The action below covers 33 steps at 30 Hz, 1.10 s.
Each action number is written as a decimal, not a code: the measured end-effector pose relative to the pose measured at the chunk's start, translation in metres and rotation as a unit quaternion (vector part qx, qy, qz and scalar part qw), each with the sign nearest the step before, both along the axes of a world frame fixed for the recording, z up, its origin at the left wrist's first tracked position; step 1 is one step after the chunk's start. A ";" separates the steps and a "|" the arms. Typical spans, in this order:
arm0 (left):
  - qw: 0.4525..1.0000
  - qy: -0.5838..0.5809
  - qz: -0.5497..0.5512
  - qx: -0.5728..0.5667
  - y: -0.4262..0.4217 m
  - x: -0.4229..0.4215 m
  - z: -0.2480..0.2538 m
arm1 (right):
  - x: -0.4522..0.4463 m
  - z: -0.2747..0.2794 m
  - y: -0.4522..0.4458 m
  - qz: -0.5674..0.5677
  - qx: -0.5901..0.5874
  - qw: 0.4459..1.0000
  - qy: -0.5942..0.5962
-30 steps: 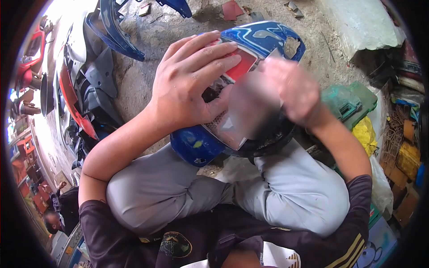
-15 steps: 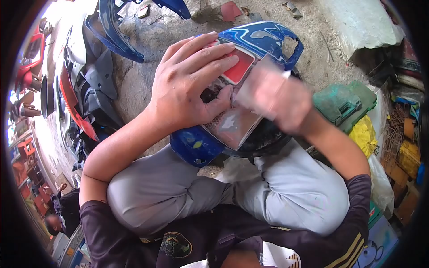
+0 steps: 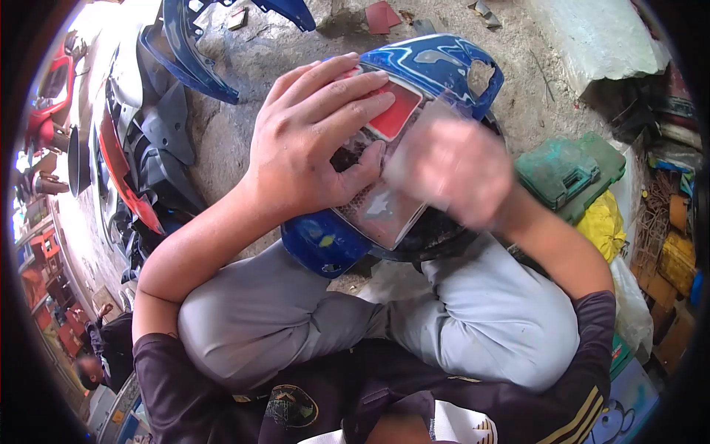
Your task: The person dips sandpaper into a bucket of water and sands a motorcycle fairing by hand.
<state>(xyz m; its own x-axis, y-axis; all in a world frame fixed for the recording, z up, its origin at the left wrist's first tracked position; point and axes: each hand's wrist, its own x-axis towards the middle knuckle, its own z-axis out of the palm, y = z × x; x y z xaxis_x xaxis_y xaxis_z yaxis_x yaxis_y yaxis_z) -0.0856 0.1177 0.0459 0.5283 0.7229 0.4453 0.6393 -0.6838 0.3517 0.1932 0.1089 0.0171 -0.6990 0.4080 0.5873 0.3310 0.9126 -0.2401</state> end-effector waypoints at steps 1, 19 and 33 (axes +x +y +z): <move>1.000 0.003 -0.003 -0.001 0.001 -0.001 0.001 | -0.003 0.004 -0.003 0.023 0.008 1.000 -0.009; 1.000 -0.003 0.001 0.005 0.001 0.000 -0.001 | 0.009 -0.003 0.026 -0.043 -0.022 0.999 0.015; 1.000 -0.002 0.003 0.006 0.000 -0.002 -0.004 | 0.013 -0.006 0.007 -0.004 -0.060 0.998 0.004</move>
<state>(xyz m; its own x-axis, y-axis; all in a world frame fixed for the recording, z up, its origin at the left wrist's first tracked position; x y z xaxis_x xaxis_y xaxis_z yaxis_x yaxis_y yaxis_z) -0.0872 0.1181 0.0424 0.5216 0.7211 0.4560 0.6425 -0.6836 0.3462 0.2063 0.1159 0.0115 -0.6914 0.4810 0.5391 0.3363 0.8747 -0.3490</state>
